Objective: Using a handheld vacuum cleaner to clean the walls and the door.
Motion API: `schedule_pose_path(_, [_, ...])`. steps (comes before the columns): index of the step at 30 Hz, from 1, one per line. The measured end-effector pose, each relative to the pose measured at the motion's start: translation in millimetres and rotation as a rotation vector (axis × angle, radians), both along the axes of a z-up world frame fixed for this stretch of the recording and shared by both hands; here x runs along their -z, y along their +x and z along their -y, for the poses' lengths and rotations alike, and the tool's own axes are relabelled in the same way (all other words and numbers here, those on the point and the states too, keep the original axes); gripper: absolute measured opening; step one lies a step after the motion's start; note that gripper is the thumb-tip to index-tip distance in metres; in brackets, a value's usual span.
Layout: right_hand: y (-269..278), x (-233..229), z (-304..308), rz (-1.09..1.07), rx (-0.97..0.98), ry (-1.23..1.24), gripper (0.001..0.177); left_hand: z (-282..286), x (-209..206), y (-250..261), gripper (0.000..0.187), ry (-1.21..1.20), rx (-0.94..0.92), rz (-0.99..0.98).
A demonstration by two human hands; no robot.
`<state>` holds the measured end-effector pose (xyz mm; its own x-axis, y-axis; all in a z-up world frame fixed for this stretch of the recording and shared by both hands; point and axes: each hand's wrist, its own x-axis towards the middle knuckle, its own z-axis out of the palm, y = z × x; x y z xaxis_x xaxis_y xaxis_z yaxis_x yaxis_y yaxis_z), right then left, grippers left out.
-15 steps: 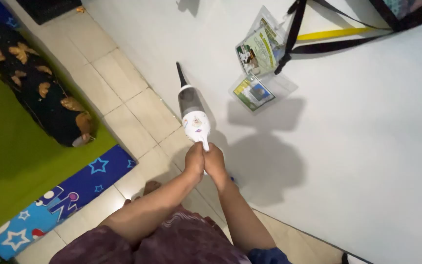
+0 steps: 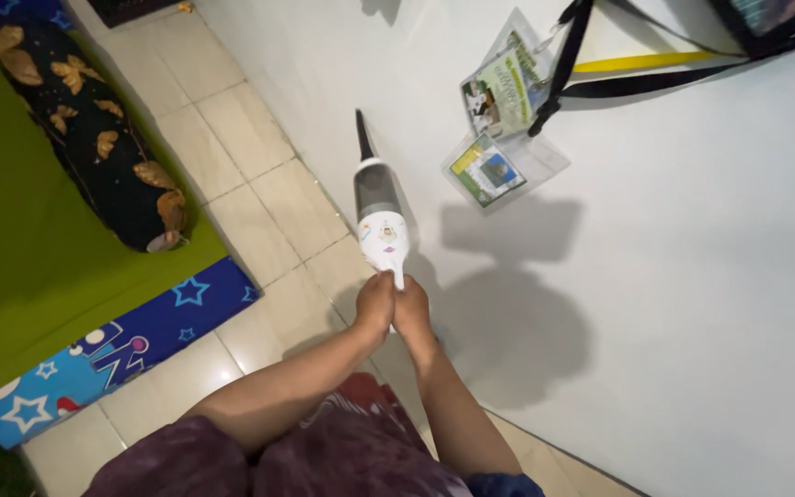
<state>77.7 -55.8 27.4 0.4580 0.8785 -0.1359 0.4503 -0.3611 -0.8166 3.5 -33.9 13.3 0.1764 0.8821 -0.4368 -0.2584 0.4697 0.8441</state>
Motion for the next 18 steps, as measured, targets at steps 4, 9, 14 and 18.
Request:
schedule_pose_path(4, [2,52,8,0.039,0.037,-0.105,0.049,4,36,-1,0.043,-0.021,0.058,-0.131])
schedule_pose_path(9, [8,62,22,0.024,0.052,-0.056,0.048,16,43,3,0.044,-0.044,0.096,-0.217])
schedule_pose_path(14, [13,15,33,-0.073,0.007,-0.015,0.040,25,37,20,0.042,-0.032,0.031,-0.082])
schedule_pose_path(18, [9,-33,44,-0.131,0.021,0.050,0.032,37,2,19,0.038,0.066,-0.017,-0.010])
